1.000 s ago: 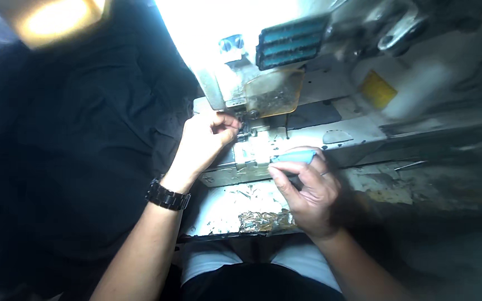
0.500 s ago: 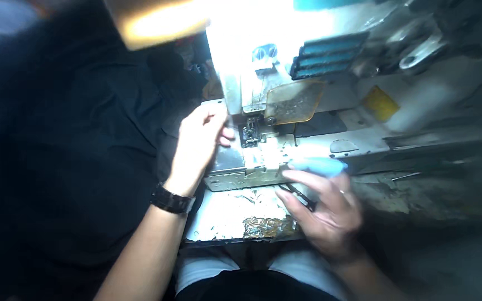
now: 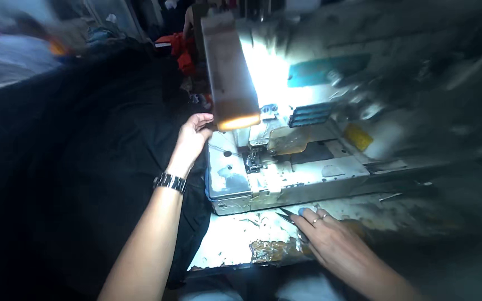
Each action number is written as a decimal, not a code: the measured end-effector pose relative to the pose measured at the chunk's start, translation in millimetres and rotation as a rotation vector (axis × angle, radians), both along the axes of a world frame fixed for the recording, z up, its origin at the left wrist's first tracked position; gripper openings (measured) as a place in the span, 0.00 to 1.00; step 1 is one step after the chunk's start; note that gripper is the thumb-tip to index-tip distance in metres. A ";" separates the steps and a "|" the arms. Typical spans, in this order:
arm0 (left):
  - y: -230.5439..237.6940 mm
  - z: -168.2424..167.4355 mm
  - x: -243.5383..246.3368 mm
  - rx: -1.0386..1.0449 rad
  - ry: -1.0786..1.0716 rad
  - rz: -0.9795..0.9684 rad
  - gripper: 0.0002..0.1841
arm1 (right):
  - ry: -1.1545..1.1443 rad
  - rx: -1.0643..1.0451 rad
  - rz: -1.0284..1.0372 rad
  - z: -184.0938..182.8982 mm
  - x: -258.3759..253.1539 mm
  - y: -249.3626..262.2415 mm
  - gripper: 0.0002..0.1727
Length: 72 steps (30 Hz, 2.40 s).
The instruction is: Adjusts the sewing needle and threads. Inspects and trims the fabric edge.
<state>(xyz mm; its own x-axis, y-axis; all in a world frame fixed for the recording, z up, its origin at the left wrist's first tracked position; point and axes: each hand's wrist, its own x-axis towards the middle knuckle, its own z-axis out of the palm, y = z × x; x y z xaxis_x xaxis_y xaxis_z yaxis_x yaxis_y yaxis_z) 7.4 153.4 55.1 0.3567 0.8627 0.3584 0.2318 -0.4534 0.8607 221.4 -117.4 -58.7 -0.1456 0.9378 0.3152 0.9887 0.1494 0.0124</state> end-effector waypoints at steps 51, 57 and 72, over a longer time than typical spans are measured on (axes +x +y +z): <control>-85.9 -5.2 -39.6 0.542 0.507 -0.272 0.13 | 1.777 0.294 0.220 22.5 -119.9 48.8 0.07; -134.7 -19.5 -72.4 0.144 -0.066 -0.200 0.08 | 2.570 -0.063 0.115 34.0 -82.7 33.9 0.14; -163.9 -32.4 -56.2 0.071 0.138 -0.235 0.07 | 1.922 0.290 0.073 18.5 -94.0 33.9 0.04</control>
